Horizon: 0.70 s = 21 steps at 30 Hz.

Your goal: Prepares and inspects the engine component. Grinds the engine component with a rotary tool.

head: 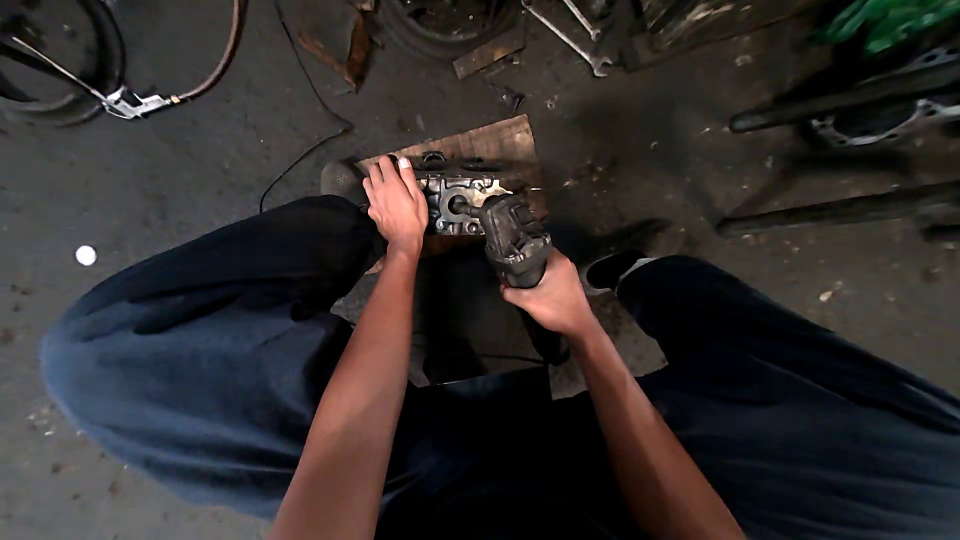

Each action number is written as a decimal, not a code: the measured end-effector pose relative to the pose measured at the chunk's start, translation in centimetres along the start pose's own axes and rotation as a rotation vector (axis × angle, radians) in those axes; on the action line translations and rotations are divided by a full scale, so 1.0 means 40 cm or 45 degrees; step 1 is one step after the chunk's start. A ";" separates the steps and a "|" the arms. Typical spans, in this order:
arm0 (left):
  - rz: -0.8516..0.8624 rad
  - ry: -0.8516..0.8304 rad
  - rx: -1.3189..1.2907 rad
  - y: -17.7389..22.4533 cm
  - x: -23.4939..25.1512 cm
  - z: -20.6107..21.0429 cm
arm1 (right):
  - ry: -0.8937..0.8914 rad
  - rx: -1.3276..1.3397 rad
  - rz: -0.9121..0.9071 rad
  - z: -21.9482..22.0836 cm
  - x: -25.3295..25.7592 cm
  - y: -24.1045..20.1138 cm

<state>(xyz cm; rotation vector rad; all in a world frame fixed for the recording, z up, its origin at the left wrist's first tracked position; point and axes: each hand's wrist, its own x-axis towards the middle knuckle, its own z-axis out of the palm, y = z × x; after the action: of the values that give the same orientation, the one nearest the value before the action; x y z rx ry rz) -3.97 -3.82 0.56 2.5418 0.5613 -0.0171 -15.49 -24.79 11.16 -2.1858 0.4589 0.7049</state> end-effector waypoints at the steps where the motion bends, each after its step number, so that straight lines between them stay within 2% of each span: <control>1: 0.002 -0.004 -0.002 0.000 0.000 0.000 | -0.005 0.006 0.005 0.000 0.001 0.001; 11: 0.003 -0.015 -0.004 0.008 0.013 -0.003 | 0.140 0.045 -0.151 -0.048 -0.020 0.024; 21: -0.010 0.007 0.021 0.005 0.004 0.002 | -0.054 -0.077 0.007 -0.028 0.017 -0.001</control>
<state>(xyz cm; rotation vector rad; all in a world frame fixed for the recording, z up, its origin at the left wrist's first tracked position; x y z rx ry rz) -3.74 -3.95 0.55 2.5561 0.5757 -0.0172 -14.57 -25.68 11.38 -2.2219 0.4266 0.7759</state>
